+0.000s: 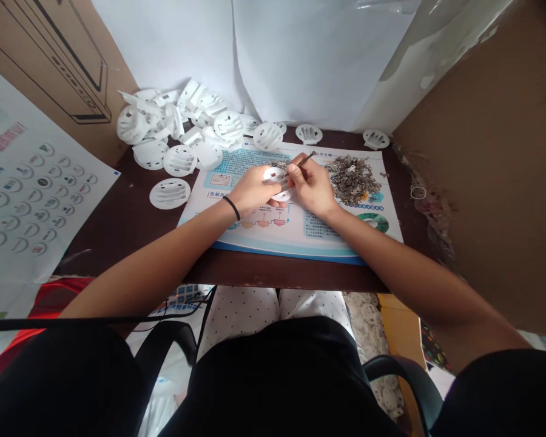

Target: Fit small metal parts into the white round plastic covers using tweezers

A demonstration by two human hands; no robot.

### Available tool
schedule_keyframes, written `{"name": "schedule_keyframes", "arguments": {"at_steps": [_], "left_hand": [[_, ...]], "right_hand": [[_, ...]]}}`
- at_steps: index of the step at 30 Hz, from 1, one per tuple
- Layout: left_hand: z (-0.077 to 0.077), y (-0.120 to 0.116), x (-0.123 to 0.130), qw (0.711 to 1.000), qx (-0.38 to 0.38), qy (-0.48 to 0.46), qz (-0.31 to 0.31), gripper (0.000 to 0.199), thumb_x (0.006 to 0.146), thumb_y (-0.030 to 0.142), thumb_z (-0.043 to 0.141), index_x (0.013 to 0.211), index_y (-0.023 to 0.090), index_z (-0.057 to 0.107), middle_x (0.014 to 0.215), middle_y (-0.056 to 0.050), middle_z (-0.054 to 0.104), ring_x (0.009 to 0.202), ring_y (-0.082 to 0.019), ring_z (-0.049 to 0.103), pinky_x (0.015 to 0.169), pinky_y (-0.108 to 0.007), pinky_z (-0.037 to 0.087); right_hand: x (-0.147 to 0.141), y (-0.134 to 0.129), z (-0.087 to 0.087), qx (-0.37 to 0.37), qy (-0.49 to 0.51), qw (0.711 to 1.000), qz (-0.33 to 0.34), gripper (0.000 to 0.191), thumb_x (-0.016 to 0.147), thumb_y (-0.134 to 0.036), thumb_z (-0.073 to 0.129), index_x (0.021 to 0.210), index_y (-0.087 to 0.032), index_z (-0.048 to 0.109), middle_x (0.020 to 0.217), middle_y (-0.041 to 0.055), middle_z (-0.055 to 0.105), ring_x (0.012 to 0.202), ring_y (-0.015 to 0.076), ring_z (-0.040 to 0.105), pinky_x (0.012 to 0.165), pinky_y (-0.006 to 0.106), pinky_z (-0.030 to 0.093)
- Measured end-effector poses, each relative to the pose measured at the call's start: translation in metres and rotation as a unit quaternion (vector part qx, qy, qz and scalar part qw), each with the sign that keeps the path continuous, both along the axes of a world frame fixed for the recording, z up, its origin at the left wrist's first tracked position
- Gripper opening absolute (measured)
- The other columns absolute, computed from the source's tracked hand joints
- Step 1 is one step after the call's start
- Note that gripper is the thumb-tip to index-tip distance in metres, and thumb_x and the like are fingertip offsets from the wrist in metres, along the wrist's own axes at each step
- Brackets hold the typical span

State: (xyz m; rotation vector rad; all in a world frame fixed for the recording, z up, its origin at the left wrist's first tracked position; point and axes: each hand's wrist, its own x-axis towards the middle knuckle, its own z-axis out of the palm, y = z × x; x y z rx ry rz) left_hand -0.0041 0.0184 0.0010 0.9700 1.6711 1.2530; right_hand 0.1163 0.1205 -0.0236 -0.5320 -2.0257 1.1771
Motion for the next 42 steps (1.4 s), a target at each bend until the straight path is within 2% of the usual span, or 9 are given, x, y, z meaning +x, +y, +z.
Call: {"name": "schedule_keyframes", "arguments": {"at_steps": [5,8,11,13,18,27,29,35,42], "left_hand": [[0.003,-0.002,0.003,0.998,0.050,-0.032,0.022,0.015,0.088,0.010,0.059,0.103,0.014,0.059,0.107,-0.011,0.072,0.078,-0.016,0.075,0.066,-0.029,0.065],[0.006,-0.003,0.000,0.992,0.108,0.052,0.042,0.019,0.088,0.013,0.062,0.106,0.016,0.056,0.118,-0.011,0.070,0.097,-0.020,0.073,0.076,-0.033,0.066],[0.009,-0.004,-0.006,0.959,0.162,0.221,0.067,0.019,0.086,0.012,0.064,0.102,0.018,0.055,0.113,-0.007,0.072,0.107,-0.020,0.071,0.093,-0.035,0.061],[0.010,-0.007,-0.008,0.939,0.185,0.282,0.071,0.017,0.088,0.010,0.061,0.099,0.021,0.053,0.116,-0.006,0.074,0.114,-0.018,0.070,0.102,-0.033,0.056],[0.010,-0.012,-0.011,0.918,0.215,0.328,0.062,0.026,0.087,-0.001,0.050,0.093,0.025,0.049,0.130,-0.002,0.071,0.125,-0.012,0.065,0.106,-0.031,0.052],[0.009,-0.012,-0.019,0.820,0.355,0.445,0.053,0.014,0.099,0.020,0.054,0.088,0.027,0.054,0.128,-0.001,0.072,0.132,-0.012,0.056,0.112,-0.038,0.050],[0.010,-0.012,-0.018,0.821,0.354,0.444,0.055,0.015,0.100,0.024,0.054,0.085,0.028,0.053,0.127,-0.001,0.073,0.132,-0.012,0.056,0.112,-0.039,0.049],[0.012,-0.013,-0.015,0.874,0.274,0.400,0.033,0.019,0.101,0.032,0.050,0.082,0.029,0.051,0.123,0.000,0.073,0.136,-0.013,0.055,0.123,-0.046,0.040],[0.009,-0.010,-0.018,0.848,0.299,0.437,0.001,0.021,0.102,0.029,0.050,0.081,0.028,0.055,0.117,0.001,0.075,0.130,-0.015,0.061,0.124,-0.053,0.040]], "right_hand": [[0.002,0.002,0.002,-0.030,0.083,0.994,-0.062,0.044,0.096,-0.069,0.044,0.095,-0.027,0.057,0.074,0.0002,0.062,0.062,0.0133,0.054,0.063,0.032,0.047],[0.003,0.002,0.006,-0.026,0.108,0.991,-0.078,0.039,0.096,-0.066,0.046,0.096,-0.028,0.058,0.074,-0.0004,0.061,0.062,0.0131,0.053,0.062,0.032,0.046],[0.005,-0.002,0.013,-0.035,0.116,0.991,-0.048,0.039,0.095,-0.063,0.052,0.082,-0.026,0.057,0.069,-0.0010,0.058,0.060,0.0119,0.051,0.059,0.030,0.044],[0.005,-0.008,0.017,-0.067,0.099,0.993,-0.010,0.044,0.093,-0.065,0.054,0.074,-0.025,0.055,0.066,-0.0012,0.057,0.057,0.0109,0.049,0.056,0.029,0.042],[0.004,-0.018,0.024,-0.169,0.086,0.980,0.067,0.047,0.084,-0.070,0.063,0.072,-0.024,0.057,0.066,-0.0010,0.061,0.056,0.0100,0.051,0.053,0.028,0.044],[0.005,-0.022,0.028,-0.261,0.081,0.958,0.086,0.037,0.071,-0.055,0.080,0.076,-0.024,0.063,0.066,-0.0020,0.063,0.057,0.0091,0.053,0.052,0.026,0.045],[0.005,-0.024,0.030,-0.274,0.084,0.954,0.088,0.034,0.070,-0.052,0.082,0.076,-0.023,0.063,0.066,-0.0022,0.063,0.057,0.0088,0.053,0.052,0.026,0.045],[0.004,-0.026,0.034,-0.320,0.101,0.936,0.108,0.035,0.066,-0.050,0.084,0.072,-0.023,0.063,0.063,-0.0025,0.060,0.056,0.0085,0.051,0.049,0.025,0.044],[0.003,-0.023,0.035,-0.321,0.067,0.940,0.096,0.042,0.065,-0.055,0.086,0.068,-0.023,0.058,0.063,-0.0019,0.058,0.055,0.0083,0.048,0.046,0.025,0.041]]}}
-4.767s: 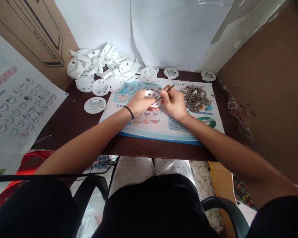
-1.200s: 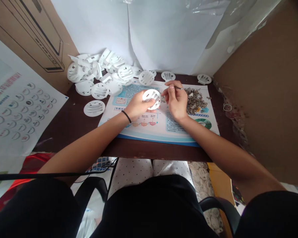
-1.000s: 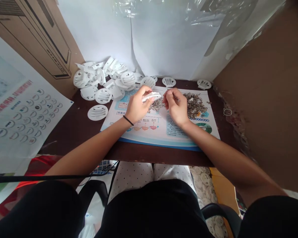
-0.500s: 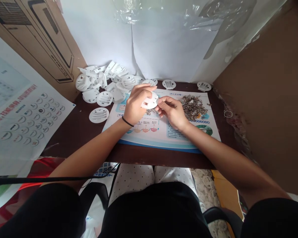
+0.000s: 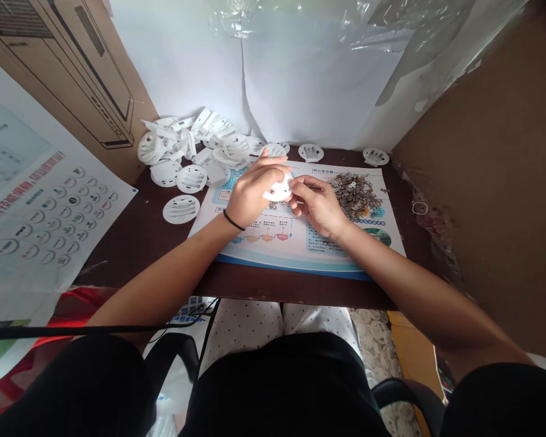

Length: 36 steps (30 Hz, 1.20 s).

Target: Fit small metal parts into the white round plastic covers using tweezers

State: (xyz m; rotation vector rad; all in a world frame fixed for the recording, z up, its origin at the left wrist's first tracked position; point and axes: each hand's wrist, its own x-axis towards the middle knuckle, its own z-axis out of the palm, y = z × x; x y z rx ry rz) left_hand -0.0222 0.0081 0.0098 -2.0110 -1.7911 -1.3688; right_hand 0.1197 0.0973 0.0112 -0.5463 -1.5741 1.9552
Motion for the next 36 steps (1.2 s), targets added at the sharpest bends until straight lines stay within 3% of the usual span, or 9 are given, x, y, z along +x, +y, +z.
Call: {"name": "schedule_keyframes", "arguments": {"at_steps": [8,15,20,23,28,32,36], "left_hand": [[0.001,0.002,-0.004,0.999,-0.011,-0.037,-0.033,0.019,0.099,0.023,0.054,0.080,0.023,0.060,0.112,-0.002,0.075,0.127,-0.017,0.063,0.124,-0.048,0.039],[-0.002,0.001,-0.003,0.995,-0.086,-0.038,0.026,0.022,0.100,0.019,0.051,0.086,0.025,0.067,0.118,-0.002,0.074,0.135,-0.017,0.059,0.119,-0.042,0.046],[-0.007,0.003,-0.006,1.000,-0.010,0.028,0.000,0.020,0.100,0.020,0.051,0.091,0.023,0.068,0.115,-0.003,0.076,0.127,-0.017,0.065,0.123,-0.044,0.040],[-0.009,0.006,-0.008,0.994,0.064,0.090,0.017,0.023,0.102,0.020,0.047,0.088,0.022,0.065,0.109,-0.002,0.078,0.121,-0.016,0.069,0.120,-0.043,0.046],[-0.010,0.010,-0.010,0.977,0.169,0.126,-0.022,0.018,0.100,0.012,0.050,0.091,0.020,0.063,0.107,-0.004,0.079,0.118,-0.017,0.071,0.115,-0.040,0.051],[-0.012,0.010,-0.012,0.976,0.166,0.136,-0.025,0.017,0.099,0.011,0.051,0.093,0.019,0.064,0.108,-0.004,0.078,0.119,-0.017,0.071,0.115,-0.040,0.051],[-0.011,0.008,-0.012,0.992,0.091,0.082,-0.034,0.021,0.099,0.014,0.050,0.088,0.022,0.066,0.110,-0.002,0.077,0.122,-0.017,0.069,0.117,-0.043,0.047]], "right_hand": [[0.000,0.002,-0.003,-0.002,0.000,1.000,0.015,0.041,0.072,-0.054,0.085,0.072,-0.021,0.060,0.061,-0.0018,0.056,0.054,0.0073,0.048,0.044,0.024,0.041],[-0.005,0.000,-0.008,0.005,-0.021,1.000,-0.023,0.036,0.080,-0.048,0.080,0.070,-0.021,0.059,0.059,-0.0030,0.056,0.051,0.0060,0.048,0.042,0.020,0.043],[-0.005,-0.001,-0.006,-0.012,-0.021,1.000,-0.020,0.031,0.084,-0.039,0.079,0.070,-0.019,0.059,0.061,-0.0022,0.056,0.050,0.0062,0.048,0.041,0.021,0.041],[-0.002,-0.001,0.000,-0.048,-0.004,0.999,0.009,0.032,0.081,-0.043,0.081,0.072,-0.019,0.061,0.066,-0.0008,0.058,0.056,0.0070,0.053,0.042,0.020,0.042],[0.001,0.000,0.007,-0.065,-0.006,0.998,0.019,0.032,0.079,-0.044,0.082,0.074,-0.019,0.061,0.070,-0.0007,0.058,0.059,0.0066,0.053,0.043,0.020,0.041],[0.000,0.002,0.005,-0.050,-0.017,0.999,0.013,0.034,0.076,-0.045,0.084,0.075,-0.019,0.062,0.066,-0.0010,0.056,0.058,0.0070,0.051,0.043,0.021,0.041],[-0.001,0.002,0.002,-0.031,-0.028,0.999,0.013,0.041,0.073,-0.053,0.085,0.074,-0.020,0.060,0.061,-0.0023,0.053,0.056,0.0073,0.049,0.043,0.022,0.042]]}}
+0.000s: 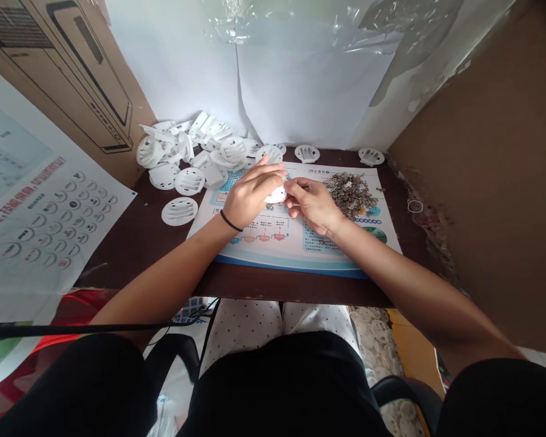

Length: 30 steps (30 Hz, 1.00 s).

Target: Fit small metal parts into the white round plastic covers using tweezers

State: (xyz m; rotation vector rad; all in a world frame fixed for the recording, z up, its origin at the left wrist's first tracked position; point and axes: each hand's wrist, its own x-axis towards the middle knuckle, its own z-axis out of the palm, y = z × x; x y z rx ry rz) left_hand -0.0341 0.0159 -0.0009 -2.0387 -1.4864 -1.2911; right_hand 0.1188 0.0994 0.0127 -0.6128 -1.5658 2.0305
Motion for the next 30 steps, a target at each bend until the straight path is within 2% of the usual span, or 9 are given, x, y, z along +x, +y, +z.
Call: {"name": "schedule_keyframes", "arguments": {"at_steps": [5,7,9,12,13,15,21,27,30], "left_hand": [[0.007,-0.002,0.012,0.983,-0.042,-0.181,0.017,0.009,0.089,0.014,0.060,0.086,0.021,0.064,0.113,-0.006,0.075,0.117,-0.021,0.069,0.111,-0.043,0.050],[0.011,0.001,0.017,0.937,-0.080,-0.336,0.048,0.013,0.082,0.014,0.067,0.094,0.020,0.063,0.103,-0.005,0.075,0.102,-0.022,0.072,0.100,-0.043,0.056],[0.016,0.003,0.018,0.845,-0.147,-0.514,0.025,0.021,0.078,0.013,0.069,0.097,0.019,0.061,0.097,-0.004,0.073,0.096,-0.021,0.072,0.098,-0.043,0.057],[0.024,0.005,0.017,0.665,-0.255,-0.699,-0.063,0.017,0.080,0.007,0.060,0.096,0.014,0.063,0.093,-0.005,0.073,0.092,-0.018,0.071,0.101,-0.041,0.055],[0.025,0.005,0.017,0.625,-0.276,-0.725,-0.087,0.018,0.081,0.005,0.057,0.095,0.013,0.065,0.093,-0.006,0.073,0.094,-0.018,0.071,0.104,-0.041,0.054],[0.028,0.003,0.017,0.580,-0.301,-0.746,-0.128,0.021,0.080,0.002,0.052,0.094,0.010,0.066,0.095,-0.010,0.075,0.101,-0.020,0.070,0.110,-0.042,0.050],[0.030,0.000,0.020,0.525,-0.319,-0.770,-0.175,0.027,0.086,0.009,0.043,0.099,0.011,0.066,0.102,-0.013,0.077,0.123,-0.026,0.064,0.119,-0.049,0.042],[0.030,0.000,0.019,0.536,-0.325,-0.747,-0.224,0.040,0.101,0.039,0.041,0.119,0.012,0.065,0.119,-0.015,0.074,0.130,-0.028,0.062,0.119,-0.051,0.042],[0.026,0.000,0.015,0.546,-0.341,-0.726,-0.241,0.037,0.099,0.036,0.045,0.120,0.013,0.064,0.123,-0.015,0.074,0.132,-0.027,0.061,0.119,-0.049,0.042]], "right_hand": [[0.001,0.002,0.001,0.067,0.016,0.998,-0.001,0.053,0.073,-0.071,0.076,0.077,-0.021,0.057,0.067,0.0001,0.059,0.058,0.0087,0.051,0.043,0.024,0.040],[0.001,0.005,0.000,0.125,0.024,0.991,-0.036,0.053,0.079,-0.075,0.066,0.080,-0.022,0.057,0.070,0.0006,0.061,0.056,0.0084,0.049,0.044,0.025,0.039],[0.001,0.010,-0.002,0.169,0.032,0.982,-0.076,0.050,0.083,-0.073,0.060,0.084,-0.023,0.056,0.073,0.0007,0.063,0.054,0.0085,0.047,0.045,0.026,0.038],[0.001,0.018,-0.009,0.215,0.019,0.969,-0.123,0.040,0.086,-0.063,0.061,0.086,-0.024,0.055,0.073,0.0010,0.064,0.056,0.0099,0.047,0.049,0.028,0.038],[0.000,0.020,-0.012,0.232,0.009,0.964,-0.131,0.036,0.087,-0.059,0.062,0.086,-0.024,0.055,0.073,0.0013,0.064,0.058,0.0107,0.047,0.051,0.029,0.039],[0.000,0.023,-0.015,0.264,-0.013,0.955,-0.134,0.031,0.088,-0.054,0.060,0.086,-0.024,0.056,0.072,0.0015,0.062,0.062,0.0124,0.050,0.055,0.030,0.040],[0.001,0.023,-0.016,0.296,-0.027,0.946,-0.130,0.020,0.083,-0.041,0.063,0.082,-0.023,0.056,0.070,-0.0011,0.057,0.063,0.0120,0.050,0.062,0.032,0.043],[-0.001,0.032,-0.021,0.225,0.017,0.964,-0.141,0.020,0.079,-0.039,0.066,0.082,-0.024,0.052,0.069,-0.0024,0.051,0.059,0.0106,0.047,0.055,0.030,0.041],[-0.001,0.034,-0.022,0.253,0.026,0.956,-0.146,0.024,0.081,-0.044,0.066,0.085,-0.024,0.052,0.072,-0.0016,0.052,0.063,0.0118,0.048,0.057,0.030,0.045]]}}
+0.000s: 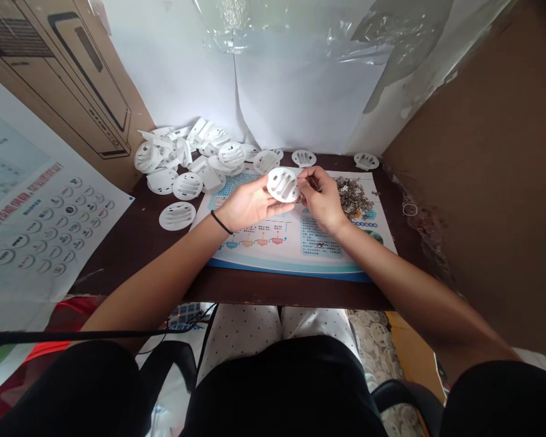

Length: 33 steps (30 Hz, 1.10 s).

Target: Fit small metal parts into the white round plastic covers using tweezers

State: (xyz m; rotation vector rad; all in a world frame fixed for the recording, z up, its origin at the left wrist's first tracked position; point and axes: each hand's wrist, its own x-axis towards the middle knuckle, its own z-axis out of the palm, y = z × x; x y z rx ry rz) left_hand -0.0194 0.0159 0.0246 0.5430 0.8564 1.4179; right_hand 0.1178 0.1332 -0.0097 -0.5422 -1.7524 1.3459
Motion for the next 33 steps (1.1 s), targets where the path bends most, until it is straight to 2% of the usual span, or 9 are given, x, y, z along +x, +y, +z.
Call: {"name": "schedule_keyframes", "arguments": {"at_steps": [5,9,15,20,24,28,33], "left_hand": [[-0.008,0.000,-0.007,0.998,0.037,0.039,-0.022,0.032,0.092,0.028,0.051,0.117,0.014,0.067,0.118,-0.013,0.076,0.131,-0.027,0.062,0.116,-0.050,0.046],[-0.007,-0.001,-0.005,0.996,0.045,0.070,-0.014,0.029,0.094,0.027,0.048,0.114,0.020,0.068,0.118,-0.009,0.076,0.131,-0.026,0.062,0.112,-0.047,0.051],[-0.003,-0.002,0.000,0.992,0.077,0.096,0.001,0.024,0.098,0.019,0.044,0.111,0.020,0.064,0.126,-0.006,0.072,0.132,-0.025,0.061,0.113,-0.045,0.050],[-0.010,0.001,0.001,0.990,0.093,0.104,0.029,0.022,0.098,0.025,0.054,0.118,0.024,0.063,0.142,-0.006,0.062,0.137,-0.026,0.057,0.111,-0.046,0.053],[-0.013,0.001,0.000,0.988,0.105,0.107,0.030,0.023,0.097,0.030,0.058,0.119,0.026,0.063,0.150,-0.005,0.056,0.143,-0.027,0.051,0.110,-0.045,0.053],[-0.012,0.001,0.000,0.988,0.102,0.112,0.030,0.024,0.097,0.029,0.058,0.121,0.028,0.063,0.151,-0.003,0.056,0.144,-0.026,0.050,0.111,-0.045,0.052],[-0.012,0.001,0.001,0.988,0.100,0.110,0.036,0.024,0.099,0.028,0.056,0.122,0.029,0.063,0.149,-0.002,0.058,0.138,-0.023,0.057,0.112,-0.042,0.051]], "right_hand": [[0.006,-0.008,0.008,0.109,-0.004,0.994,-0.033,0.026,0.089,-0.050,0.059,0.091,-0.025,0.052,0.081,0.0014,0.058,0.069,0.0143,0.051,0.067,0.035,0.049],[0.011,-0.016,0.017,0.136,-0.024,0.988,-0.068,0.027,0.093,-0.053,0.053,0.093,-0.026,0.052,0.086,0.0036,0.060,0.077,0.0168,0.054,0.071,0.036,0.048],[0.014,-0.019,0.019,0.152,-0.018,0.983,-0.104,0.034,0.094,-0.060,0.050,0.097,-0.026,0.056,0.095,0.0065,0.058,0.085,0.0204,0.057,0.074,0.038,0.049],[0.015,-0.018,0.016,0.163,-0.002,0.982,-0.099,0.033,0.096,-0.058,0.051,0.101,-0.026,0.058,0.099,0.0067,0.059,0.086,0.0203,0.058,0.079,0.039,0.051],[0.015,-0.016,0.015,0.168,0.002,0.980,-0.104,0.033,0.096,-0.058,0.053,0.100,-0.026,0.058,0.100,0.0065,0.058,0.086,0.0202,0.058,0.077,0.038,0.051],[0.015,-0.016,0.015,0.156,-0.021,0.983,-0.098,0.035,0.096,-0.061,0.049,0.102,-0.027,0.056,0.098,0.0052,0.060,0.077,0.0173,0.058,0.070,0.035,0.050],[0.016,-0.018,0.015,0.144,-0.021,0.985,-0.089,0.034,0.096,-0.060,0.050,0.096,-0.027,0.054,0.092,0.0037,0.060,0.068,0.0146,0.055,0.067,0.035,0.046]]}}
